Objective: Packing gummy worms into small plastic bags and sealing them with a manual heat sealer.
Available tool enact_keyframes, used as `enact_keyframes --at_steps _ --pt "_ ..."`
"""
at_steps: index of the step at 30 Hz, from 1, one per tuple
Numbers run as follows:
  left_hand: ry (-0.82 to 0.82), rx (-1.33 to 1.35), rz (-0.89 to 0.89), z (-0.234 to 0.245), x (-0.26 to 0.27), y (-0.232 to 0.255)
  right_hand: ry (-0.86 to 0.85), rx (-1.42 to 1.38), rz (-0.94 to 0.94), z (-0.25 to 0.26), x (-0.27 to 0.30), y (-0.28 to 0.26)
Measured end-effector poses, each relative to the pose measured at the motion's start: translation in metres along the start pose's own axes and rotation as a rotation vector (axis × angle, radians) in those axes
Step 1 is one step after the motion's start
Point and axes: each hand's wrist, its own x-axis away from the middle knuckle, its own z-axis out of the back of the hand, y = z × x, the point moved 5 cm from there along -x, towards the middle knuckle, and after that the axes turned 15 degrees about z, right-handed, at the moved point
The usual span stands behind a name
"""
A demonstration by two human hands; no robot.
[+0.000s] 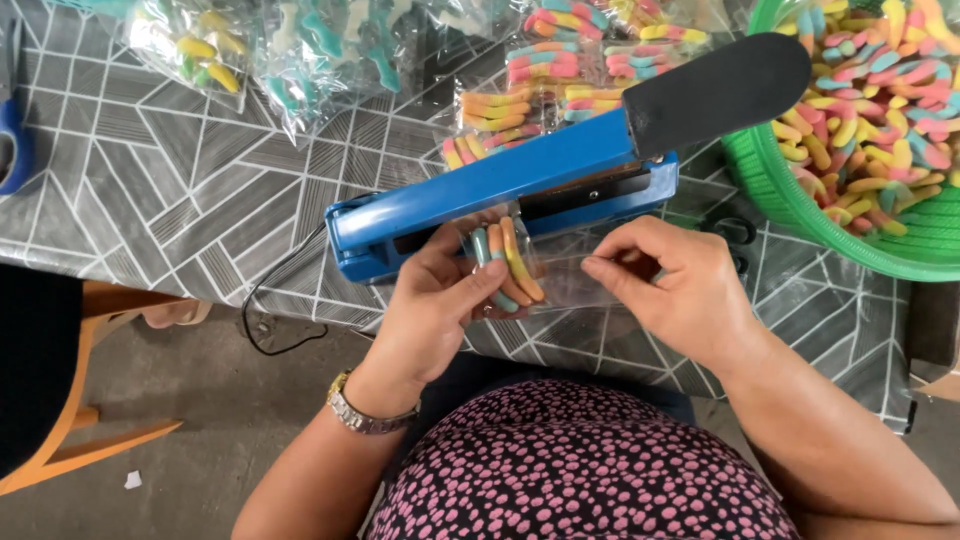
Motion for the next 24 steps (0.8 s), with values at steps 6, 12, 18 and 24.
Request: enact_keyframes --at_steps 6,12,18,24 --pt "-0.012 -0.052 0.029 -0.005 -0.001 0.006 -0.039 0.003 0.072 -0.004 0.000 0.005" --pt "-0.037 -0.134 -0.029 -0.007 0.005 0.007 -0.014 -0.092 0.040 -0.011 0.000 0.007" --pt "-0.104 -0.321 -0.012 -0.020 0.014 -0.002 -0.060 -0.641 -0.495 -0.033 0.004 0.027" --pt "-0.148 -0.424 -0.010 -0.029 0.014 -0.017 0.064 -0.953 -0.426 -0.041 0.001 0.021"
